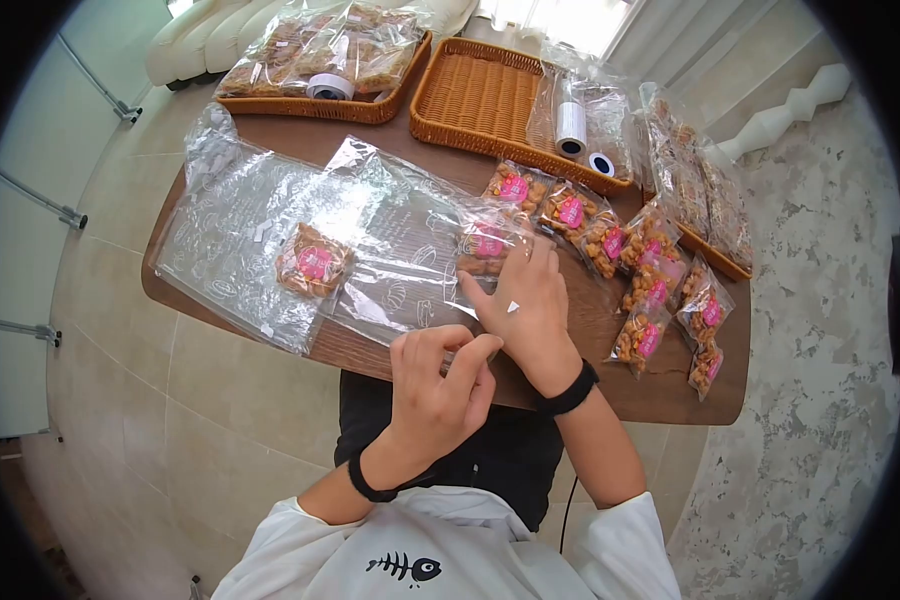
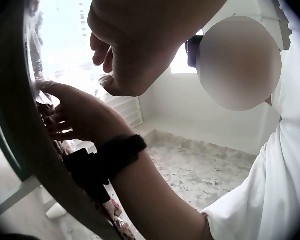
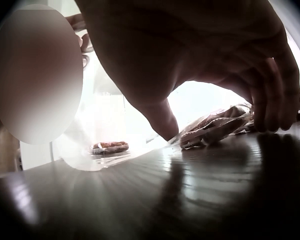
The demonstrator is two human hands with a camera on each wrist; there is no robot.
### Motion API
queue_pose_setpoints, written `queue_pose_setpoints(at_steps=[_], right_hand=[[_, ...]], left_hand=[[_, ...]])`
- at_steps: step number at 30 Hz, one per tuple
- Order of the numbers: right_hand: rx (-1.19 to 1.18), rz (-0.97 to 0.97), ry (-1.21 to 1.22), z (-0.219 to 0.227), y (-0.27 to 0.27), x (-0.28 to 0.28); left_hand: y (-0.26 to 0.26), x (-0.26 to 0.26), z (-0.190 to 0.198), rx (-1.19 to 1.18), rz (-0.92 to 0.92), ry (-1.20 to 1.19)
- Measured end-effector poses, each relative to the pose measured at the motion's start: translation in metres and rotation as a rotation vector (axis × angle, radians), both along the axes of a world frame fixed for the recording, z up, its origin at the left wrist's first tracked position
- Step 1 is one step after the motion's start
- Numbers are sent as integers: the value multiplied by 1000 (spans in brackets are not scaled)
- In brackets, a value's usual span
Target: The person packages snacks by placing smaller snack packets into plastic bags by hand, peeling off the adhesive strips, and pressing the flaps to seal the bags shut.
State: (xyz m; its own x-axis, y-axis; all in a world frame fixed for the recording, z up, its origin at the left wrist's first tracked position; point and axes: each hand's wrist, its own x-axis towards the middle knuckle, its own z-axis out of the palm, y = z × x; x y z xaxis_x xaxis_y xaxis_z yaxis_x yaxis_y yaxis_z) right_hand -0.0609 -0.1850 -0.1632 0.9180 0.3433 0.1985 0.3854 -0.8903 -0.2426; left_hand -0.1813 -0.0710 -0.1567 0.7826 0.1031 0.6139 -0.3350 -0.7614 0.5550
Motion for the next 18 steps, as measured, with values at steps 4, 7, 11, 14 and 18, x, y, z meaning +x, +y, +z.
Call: queue_pose_setpoints(at_steps=[4, 7, 11, 14, 18], right_hand=[[240, 160, -64, -17, -22, 16], [576, -47, 315, 0, -26, 16], [915, -73, 653, -10, -45, 20], [1011, -70, 800, -9, -58, 18], [1131, -156, 813, 0, -74, 4]], left_hand=[[2, 2, -2, -40, -11, -28], [3, 4, -1, -49, -6, -43], [2, 6, -1, -63, -8, -53], [2, 6, 0, -54, -25, -52], [1, 8, -2, -62, -12, -61]])
